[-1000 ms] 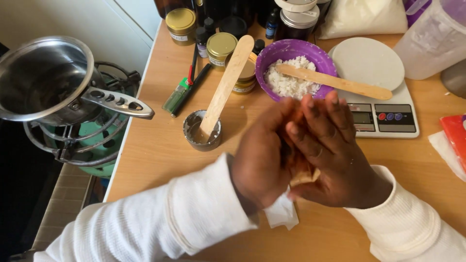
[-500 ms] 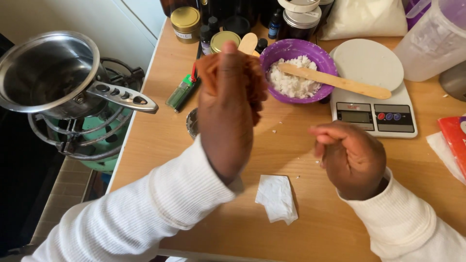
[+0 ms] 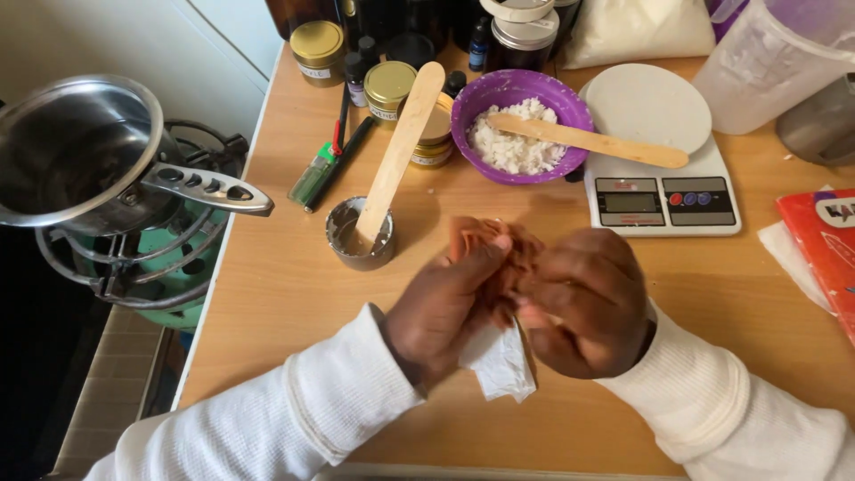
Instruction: Mixing wax flakes and fragrance or colorant in a small container using a wooden stick.
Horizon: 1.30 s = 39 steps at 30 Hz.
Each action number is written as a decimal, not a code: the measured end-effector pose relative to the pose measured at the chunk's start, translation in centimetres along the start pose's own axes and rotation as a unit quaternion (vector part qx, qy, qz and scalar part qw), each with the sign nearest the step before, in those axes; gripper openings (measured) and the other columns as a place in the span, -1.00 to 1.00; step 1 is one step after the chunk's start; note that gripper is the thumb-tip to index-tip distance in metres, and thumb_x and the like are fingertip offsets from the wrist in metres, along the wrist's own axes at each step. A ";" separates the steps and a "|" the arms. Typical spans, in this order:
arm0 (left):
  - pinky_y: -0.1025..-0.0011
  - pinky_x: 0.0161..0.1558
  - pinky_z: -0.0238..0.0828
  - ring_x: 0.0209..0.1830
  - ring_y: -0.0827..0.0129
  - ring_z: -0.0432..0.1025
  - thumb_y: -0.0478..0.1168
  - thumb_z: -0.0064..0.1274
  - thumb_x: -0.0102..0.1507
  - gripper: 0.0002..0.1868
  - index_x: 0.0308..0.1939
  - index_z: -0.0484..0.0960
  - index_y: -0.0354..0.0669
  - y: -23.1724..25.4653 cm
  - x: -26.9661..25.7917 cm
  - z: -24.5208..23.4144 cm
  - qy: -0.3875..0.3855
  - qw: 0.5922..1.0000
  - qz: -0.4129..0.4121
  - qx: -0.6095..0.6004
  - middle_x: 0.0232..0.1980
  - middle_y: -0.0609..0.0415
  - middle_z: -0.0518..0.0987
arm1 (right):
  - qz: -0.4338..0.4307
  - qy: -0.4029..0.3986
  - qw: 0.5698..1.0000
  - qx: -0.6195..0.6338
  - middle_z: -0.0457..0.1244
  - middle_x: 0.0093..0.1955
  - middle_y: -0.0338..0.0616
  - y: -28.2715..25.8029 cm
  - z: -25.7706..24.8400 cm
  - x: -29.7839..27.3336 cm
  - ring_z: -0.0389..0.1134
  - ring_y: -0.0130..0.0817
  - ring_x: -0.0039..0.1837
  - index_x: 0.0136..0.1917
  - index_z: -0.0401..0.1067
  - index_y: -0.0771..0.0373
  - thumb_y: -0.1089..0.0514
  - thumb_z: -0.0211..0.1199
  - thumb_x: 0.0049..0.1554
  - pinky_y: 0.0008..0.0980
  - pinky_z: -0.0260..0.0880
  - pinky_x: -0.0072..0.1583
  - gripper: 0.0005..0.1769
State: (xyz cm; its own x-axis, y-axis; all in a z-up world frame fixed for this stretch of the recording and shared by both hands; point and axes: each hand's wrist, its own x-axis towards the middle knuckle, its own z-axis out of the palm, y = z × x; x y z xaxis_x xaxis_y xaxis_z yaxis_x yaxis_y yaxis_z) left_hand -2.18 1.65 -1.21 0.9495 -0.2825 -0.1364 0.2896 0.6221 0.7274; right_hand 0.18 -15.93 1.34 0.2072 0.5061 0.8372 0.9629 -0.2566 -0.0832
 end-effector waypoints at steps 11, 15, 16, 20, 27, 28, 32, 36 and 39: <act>0.10 0.60 0.23 0.36 0.16 0.49 0.75 -0.57 0.33 0.27 0.41 0.48 -0.42 2.6 0.4 -3.0 -0.312 0.907 -0.121 -0.257 0.16 0.01 0.63 | 0.031 -0.138 0.989 -0.037 0.20 0.50 0.44 1.3 0.4 0.7 0.43 0.11 0.36 0.31 0.44 0.24 0.27 0.17 0.33 0.07 0.39 0.32 -0.72; -0.06 0.65 0.16 0.56 -0.09 0.37 0.75 -0.64 0.24 0.42 0.63 0.26 -0.54 4.1 0.9 -3.5 -0.290 0.932 -0.141 -0.162 0.54 -0.44 0.41 | 0.069 -0.070 0.994 0.050 0.07 0.63 0.42 3.0 -0.8 -2.7 0.34 0.28 0.60 0.63 0.12 0.21 0.53 0.04 0.33 0.09 0.59 0.52 -0.34; -0.01 0.42 0.36 0.32 -0.13 0.51 0.58 -0.58 0.37 0.18 0.43 0.45 -0.53 4.4 0.6 -3.2 -0.256 0.956 -0.063 -0.131 0.29 -0.44 0.56 | 0.122 -0.031 0.992 0.026 0.20 0.51 0.33 2.9 -1.0 -2.6 0.42 0.01 0.33 0.61 0.15 0.25 0.48 0.05 0.41 -0.13 0.64 0.31 -0.45; 0.27 -0.13 0.50 -0.20 0.08 0.63 0.36 -0.36 0.44 -0.15 0.12 0.66 -0.43 4.0 0.6 -3.2 -0.113 0.992 0.048 -0.033 -0.07 -0.29 0.72 | 0.227 0.049 0.972 0.024 0.35 0.06 0.20 2.3 -1.2 -1.2 0.46 -0.13 0.06 0.32 0.38 0.52 0.34 0.03 0.46 -0.25 0.63 0.11 -0.75; 0.25 -0.14 0.48 -0.25 0.21 0.56 0.30 -0.28 0.41 -0.26 0.06 0.68 -0.32 2.8 1.2 -3.8 -0.081 0.996 0.028 0.028 -0.10 -0.18 0.72 | 0.230 -0.005 0.972 0.037 0.27 -0.33 -0.08 2.0 -2.3 0.1 0.31 -0.29 -0.29 -0.17 0.34 0.37 0.16 -0.05 0.43 -0.35 0.32 -0.17 -0.63; 0.26 -0.16 0.47 -0.26 0.21 0.55 0.29 -0.26 0.40 -0.28 0.05 0.68 -0.33 2.8 1.2 -3.9 -0.075 0.996 0.031 0.026 -0.11 -0.18 0.72 | 0.231 -0.013 0.972 0.046 0.23 -0.39 -0.08 1.9 -2.8 0.6 0.30 -0.28 -0.33 -0.26 0.30 0.34 0.02 -0.12 0.43 -0.33 0.28 -0.21 -0.50; 0.26 -0.18 0.46 -0.26 0.23 0.55 0.24 -0.22 0.40 -0.34 0.02 0.69 -0.30 3.3 1.0 -3.6 -0.070 0.996 0.041 0.039 -0.12 -0.16 0.73 | 0.358 0.001 0.930 0.083 0.20 -0.44 -0.03 1.7 -5.0 1.5 0.18 -0.36 -0.50 -0.43 0.27 0.37 -0.09 -0.27 0.45 -0.48 0.11 -0.43 -0.26; 0.30 -0.18 0.45 -0.25 0.25 0.55 0.21 -0.24 0.42 -0.36 0.05 0.68 -0.30 3.2 1.0 -3.9 -0.067 0.996 0.029 0.042 -0.10 -0.16 0.72 | 0.525 0.020 0.850 0.039 0.31 -0.18 0.06 4.2 -7.4 2.0 0.31 -0.23 -0.32 -0.11 0.43 0.41 -0.32 -0.22 0.48 -0.30 0.42 -0.41 -0.21; 0.29 -0.16 0.44 -0.27 0.26 0.54 0.18 -0.21 0.41 -0.39 0.04 0.69 -0.30 3.5 1.0 -3.6 -0.059 0.997 0.024 0.039 -0.12 -0.14 0.73 | 0.610 -0.058 0.788 -0.056 0.43 -0.03 -0.13 9.0 -10.2 -0.5 0.40 -0.34 -0.16 0.08 0.50 0.24 0.17 0.11 0.49 -0.30 0.43 -0.14 -0.81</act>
State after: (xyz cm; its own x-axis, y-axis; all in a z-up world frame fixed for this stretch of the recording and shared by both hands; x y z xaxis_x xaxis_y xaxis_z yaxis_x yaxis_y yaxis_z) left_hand 0.26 6.18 -1.24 0.9401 -0.3402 -0.0228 0.2286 0.5791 0.7826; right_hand 7.01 -26.91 5.67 0.9881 -0.1028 0.1144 0.0145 -0.6782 -0.7348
